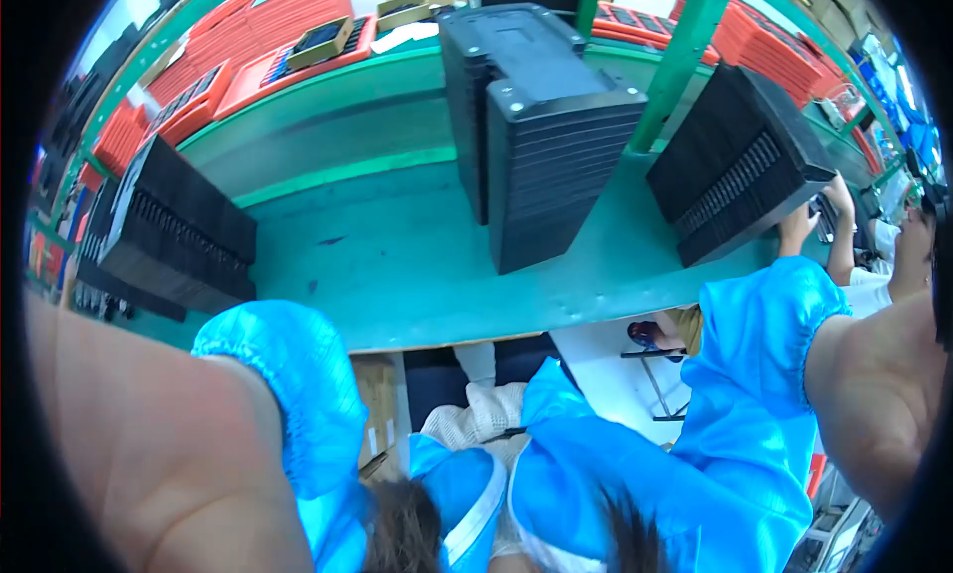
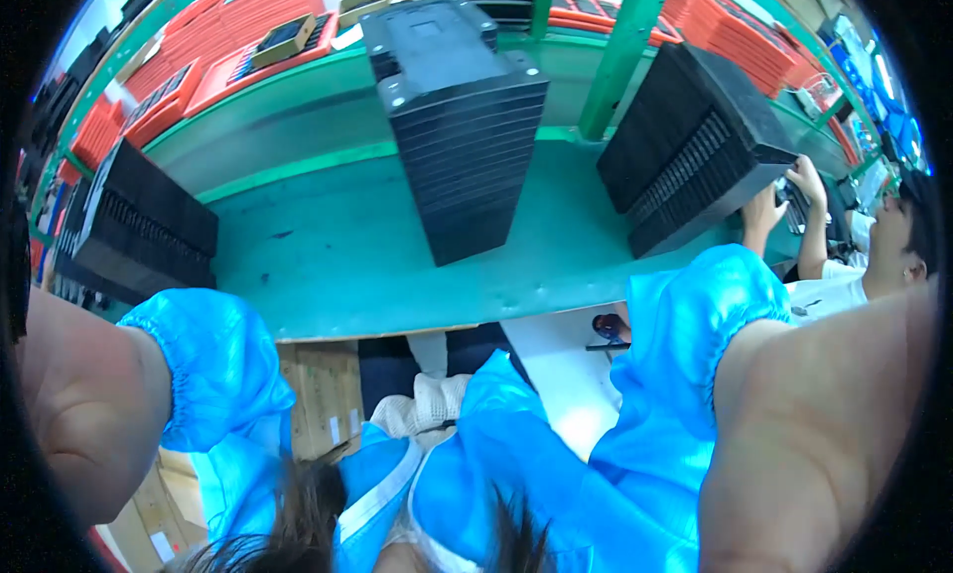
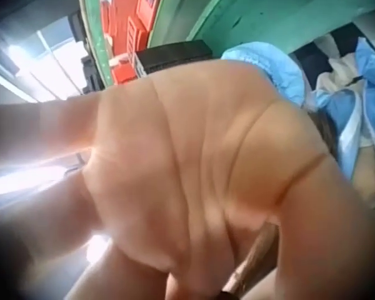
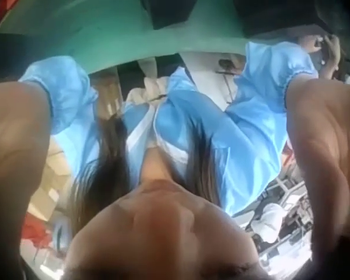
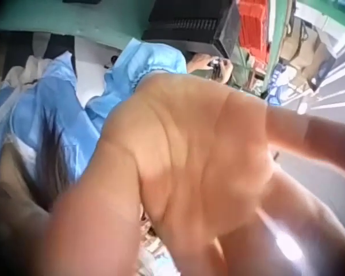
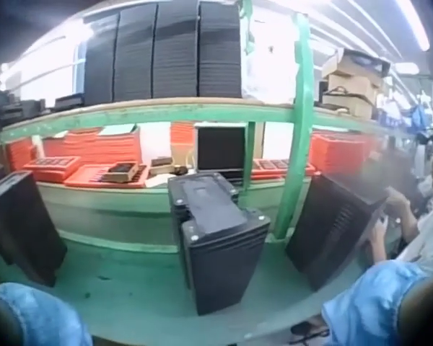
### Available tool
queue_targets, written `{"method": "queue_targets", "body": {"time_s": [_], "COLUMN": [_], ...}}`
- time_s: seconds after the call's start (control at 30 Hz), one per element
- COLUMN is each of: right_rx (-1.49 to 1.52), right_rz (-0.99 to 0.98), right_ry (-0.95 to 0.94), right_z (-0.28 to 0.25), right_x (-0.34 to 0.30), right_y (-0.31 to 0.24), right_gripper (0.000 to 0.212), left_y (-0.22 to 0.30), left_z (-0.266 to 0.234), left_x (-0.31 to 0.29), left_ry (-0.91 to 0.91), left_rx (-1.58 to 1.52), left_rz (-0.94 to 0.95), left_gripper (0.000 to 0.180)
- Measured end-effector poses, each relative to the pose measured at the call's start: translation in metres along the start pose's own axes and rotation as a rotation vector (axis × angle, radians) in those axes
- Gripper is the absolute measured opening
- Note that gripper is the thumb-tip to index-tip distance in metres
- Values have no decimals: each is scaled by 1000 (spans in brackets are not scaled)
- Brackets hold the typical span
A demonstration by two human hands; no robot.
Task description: Assembling small electronic components into black plastic housings on a production line.
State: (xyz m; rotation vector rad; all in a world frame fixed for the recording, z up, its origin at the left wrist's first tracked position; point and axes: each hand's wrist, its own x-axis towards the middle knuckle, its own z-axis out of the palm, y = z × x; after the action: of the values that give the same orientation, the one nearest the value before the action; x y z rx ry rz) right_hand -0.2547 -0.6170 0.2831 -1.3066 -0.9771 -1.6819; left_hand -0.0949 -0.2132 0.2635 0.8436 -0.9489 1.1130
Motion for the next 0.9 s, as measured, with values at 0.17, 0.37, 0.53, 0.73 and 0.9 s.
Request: {"method": "queue_targets", "body": {"time_s": [0.17, 0.37, 0.53, 0.73, 0.9], "right_rx": [98, -546, -912, -1027, -940], "right_rz": [41, 709, 607, 497, 495], "right_ry": [127, -247, -333, -244, -283], "right_z": [97, 163, 207, 221, 179], "right_x": [-10, -149, -194, -226, -223], "right_y": [3, 9, 31, 60, 63], "right_gripper": [48, 97, 102, 105, 108], "left_y": [0, -22, -145, -294, -284], "left_z": [5, -14, 24, 9, 36], "left_x": [12, 34, -33, -146, -164], "left_ry": [44, 123, -225, -181, -91], "left_rx": [110, 147, 159, -34, -223], "left_rz": [-30, -9, -492, -1264, -1558], "left_gripper": [38, 34, 38, 60, 61]}}
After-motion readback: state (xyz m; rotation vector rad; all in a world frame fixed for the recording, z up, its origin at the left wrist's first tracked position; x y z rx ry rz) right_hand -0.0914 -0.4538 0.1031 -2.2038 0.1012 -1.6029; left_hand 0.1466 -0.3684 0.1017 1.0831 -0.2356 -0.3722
